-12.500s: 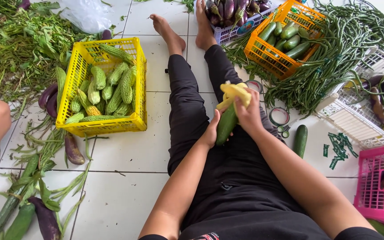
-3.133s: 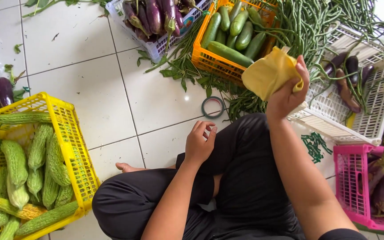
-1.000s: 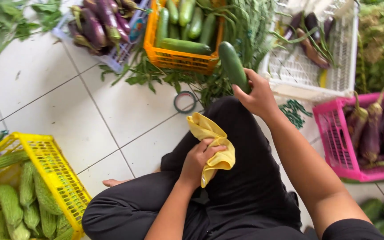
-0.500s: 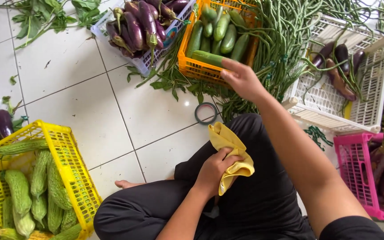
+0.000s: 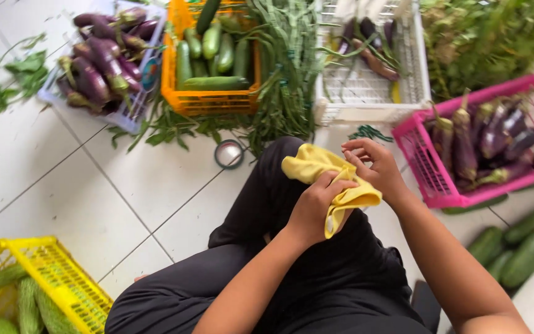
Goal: The person sits on the floor and wipes cucumbers with a yellow cloth. They pick up cucumbers from the floor or nearby crates, wipe them thoroughly, and place them into an orange crate. Other vegetables like eggplants and bitter melons are visible in surrounding crates.
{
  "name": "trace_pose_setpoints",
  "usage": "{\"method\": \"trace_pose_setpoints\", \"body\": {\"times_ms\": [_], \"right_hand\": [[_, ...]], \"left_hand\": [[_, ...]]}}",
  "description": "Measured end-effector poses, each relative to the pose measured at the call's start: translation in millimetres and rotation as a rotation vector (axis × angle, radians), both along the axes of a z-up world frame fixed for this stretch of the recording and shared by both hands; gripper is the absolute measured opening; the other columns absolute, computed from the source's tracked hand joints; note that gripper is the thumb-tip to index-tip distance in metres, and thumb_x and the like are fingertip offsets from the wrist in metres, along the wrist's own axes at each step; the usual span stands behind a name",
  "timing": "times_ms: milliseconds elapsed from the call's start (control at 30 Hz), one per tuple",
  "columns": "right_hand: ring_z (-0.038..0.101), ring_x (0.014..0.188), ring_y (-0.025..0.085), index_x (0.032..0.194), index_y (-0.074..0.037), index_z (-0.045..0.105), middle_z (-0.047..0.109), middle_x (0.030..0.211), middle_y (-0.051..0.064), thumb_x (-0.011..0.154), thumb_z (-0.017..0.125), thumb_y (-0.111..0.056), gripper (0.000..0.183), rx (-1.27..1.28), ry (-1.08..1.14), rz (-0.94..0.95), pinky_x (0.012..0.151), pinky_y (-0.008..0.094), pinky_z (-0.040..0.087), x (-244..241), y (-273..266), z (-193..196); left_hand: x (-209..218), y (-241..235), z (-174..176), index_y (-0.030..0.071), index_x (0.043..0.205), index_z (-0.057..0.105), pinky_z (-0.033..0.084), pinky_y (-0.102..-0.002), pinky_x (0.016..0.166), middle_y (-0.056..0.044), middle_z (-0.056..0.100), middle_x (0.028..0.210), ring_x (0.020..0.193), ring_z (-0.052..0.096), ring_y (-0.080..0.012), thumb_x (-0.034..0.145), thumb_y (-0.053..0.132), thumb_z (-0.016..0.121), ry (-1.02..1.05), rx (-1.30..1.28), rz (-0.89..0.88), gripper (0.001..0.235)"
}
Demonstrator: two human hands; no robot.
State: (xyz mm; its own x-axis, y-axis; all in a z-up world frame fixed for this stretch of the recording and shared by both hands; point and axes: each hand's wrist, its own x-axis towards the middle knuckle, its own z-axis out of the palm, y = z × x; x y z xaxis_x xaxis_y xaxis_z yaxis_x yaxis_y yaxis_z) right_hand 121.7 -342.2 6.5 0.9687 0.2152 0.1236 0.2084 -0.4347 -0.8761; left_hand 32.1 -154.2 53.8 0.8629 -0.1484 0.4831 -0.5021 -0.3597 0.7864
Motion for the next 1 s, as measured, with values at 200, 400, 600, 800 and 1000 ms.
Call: {"method": "trace_pose_setpoints", "body": {"times_ms": [200,400,600,800,1000], "right_hand": [[0.061,0.080,0.015,0.111,-0.014,0.075,0.063,0.087,0.003,0.087,0.083,-0.031,0.031,-0.026,0.077,-0.247,0.075,0.034,0.054,-57,-135,-34],[0.062,0.060,0.027,0.081,-0.013,0.072,0.059,0.060,0.008,0.103,0.076,-0.039,0.034,-0.373,-0.055,-0.730,0.060,0.035,0.051,-98,-241,-90],[0.065,0.067,0.033,0.066,-0.016,0.058,0.060,0.065,0.006,0.095,0.068,-0.048,0.045,-0.725,0.266,-1.148,0.063,0.044,0.053,-131,-306,-99],[0.044,0.141,0.040,0.154,0.002,0.043,0.062,0.142,0.025,0.092,0.059,-0.057,0.087,-0.987,0.948,-0.734,0.114,0.051,0.032,-129,-308,-95],[0.058,0.122,0.052,0.156,0.009,0.021,0.052,0.137,0.037,0.086,0.074,-0.029,0.096,-0.636,0.940,-0.796,0.091,0.060,0.056,-139,-333,-167]], "left_hand": [[21,-113,-20,0.025,0.116,0.061,0.061,-0.043,0.081,-0.005,0.061,0.117,0.093,0.069,-0.0408,0.094,0.026,0.067,0.048,-0.029,-0.360,0.023],[38,-178,-49,0.025,0.146,0.048,0.056,-0.056,0.099,-0.026,0.050,0.138,0.115,0.061,-0.0563,0.072,-0.011,0.071,0.346,0.203,-0.737,0.085],[28,-182,-69,0.008,0.146,0.044,0.059,-0.058,0.086,-0.022,0.042,0.147,0.107,0.064,-0.0547,0.081,0.001,0.068,0.399,0.508,-0.743,0.069],[29,-186,-84,0.006,0.150,0.040,0.059,-0.056,0.083,-0.023,0.041,0.147,0.102,0.067,-0.0526,0.089,0.007,0.067,0.474,0.630,-0.798,0.066],[28,-177,-81,0.009,0.150,0.042,0.059,-0.055,0.088,-0.016,0.041,0.148,0.109,0.065,-0.0510,0.086,0.006,0.062,0.524,0.636,-0.766,0.068]]}}
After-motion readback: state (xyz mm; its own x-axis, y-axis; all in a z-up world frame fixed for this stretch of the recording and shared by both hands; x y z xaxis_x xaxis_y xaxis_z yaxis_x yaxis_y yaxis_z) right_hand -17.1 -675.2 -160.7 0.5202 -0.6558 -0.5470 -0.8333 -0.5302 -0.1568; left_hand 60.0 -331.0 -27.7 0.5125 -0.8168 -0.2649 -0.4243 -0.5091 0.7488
